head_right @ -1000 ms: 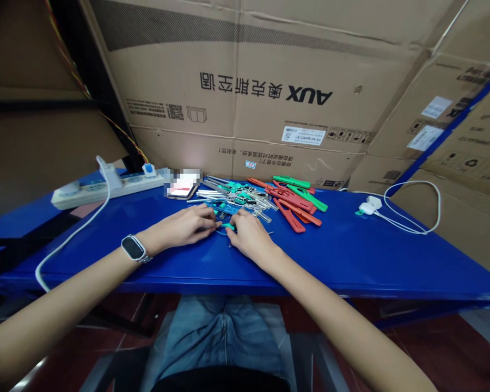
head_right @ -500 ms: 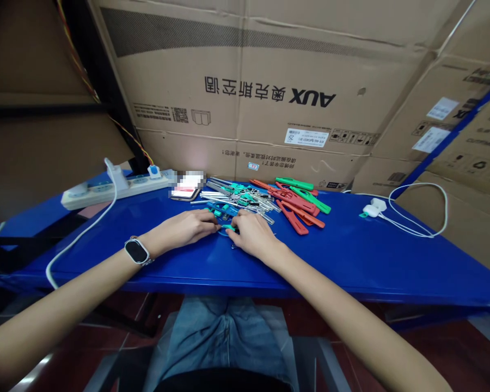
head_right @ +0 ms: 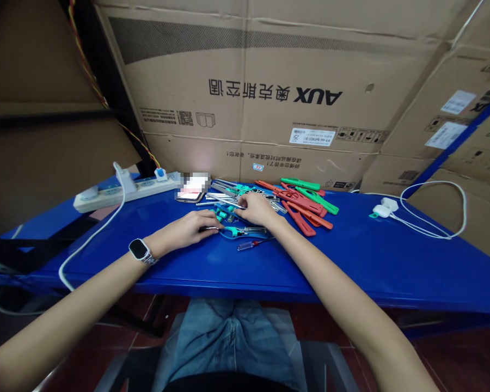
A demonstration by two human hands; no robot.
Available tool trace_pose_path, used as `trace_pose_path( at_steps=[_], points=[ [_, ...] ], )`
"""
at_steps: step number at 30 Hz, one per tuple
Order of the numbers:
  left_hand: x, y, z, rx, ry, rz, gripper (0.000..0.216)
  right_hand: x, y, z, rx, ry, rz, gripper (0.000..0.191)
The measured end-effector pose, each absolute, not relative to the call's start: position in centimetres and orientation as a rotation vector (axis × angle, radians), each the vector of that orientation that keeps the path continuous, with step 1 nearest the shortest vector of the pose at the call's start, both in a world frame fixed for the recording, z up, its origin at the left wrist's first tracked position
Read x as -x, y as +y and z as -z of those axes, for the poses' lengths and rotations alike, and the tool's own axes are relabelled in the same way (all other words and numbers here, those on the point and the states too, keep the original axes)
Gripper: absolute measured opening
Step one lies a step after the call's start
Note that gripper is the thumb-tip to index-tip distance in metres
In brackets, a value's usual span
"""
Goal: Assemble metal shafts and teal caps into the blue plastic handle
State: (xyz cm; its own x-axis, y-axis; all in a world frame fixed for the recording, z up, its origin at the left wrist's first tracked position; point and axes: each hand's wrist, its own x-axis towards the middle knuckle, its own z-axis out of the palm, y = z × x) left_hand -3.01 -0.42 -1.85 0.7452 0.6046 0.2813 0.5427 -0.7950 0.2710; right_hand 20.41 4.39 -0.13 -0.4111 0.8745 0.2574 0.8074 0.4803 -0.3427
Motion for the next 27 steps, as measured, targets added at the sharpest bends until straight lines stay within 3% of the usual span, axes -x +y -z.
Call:
trace_pose_path(
  at_steps=[8, 17, 24, 27],
  points=[
    [3.2, -0.4, 1.5, -2.830, 0.899, -0.528, 0.028, -21.0, 3.9, 0.8, 1.315, -2.326, -0.185, 0.011],
    [2.7, -1.4, 0.7, -2.841, 1.072, -0.500, 0.033, -21.3, 3.5, 1.5, 1.335, -2.274, -0.301, 0.018],
    [2.6, -0.7, 0.0, -2.659, 1.161, -0.951, 0.021, -21.3, 3.7, 1.7, 1.258, -2.081, -0.525, 0.029],
    [2.2, 0.7, -1.0, -2.619, 1.141, -1.118, 0.022, -21.5, 3.2, 1.1, 1.142, -2.057, -0.460, 0.020]
  ],
)
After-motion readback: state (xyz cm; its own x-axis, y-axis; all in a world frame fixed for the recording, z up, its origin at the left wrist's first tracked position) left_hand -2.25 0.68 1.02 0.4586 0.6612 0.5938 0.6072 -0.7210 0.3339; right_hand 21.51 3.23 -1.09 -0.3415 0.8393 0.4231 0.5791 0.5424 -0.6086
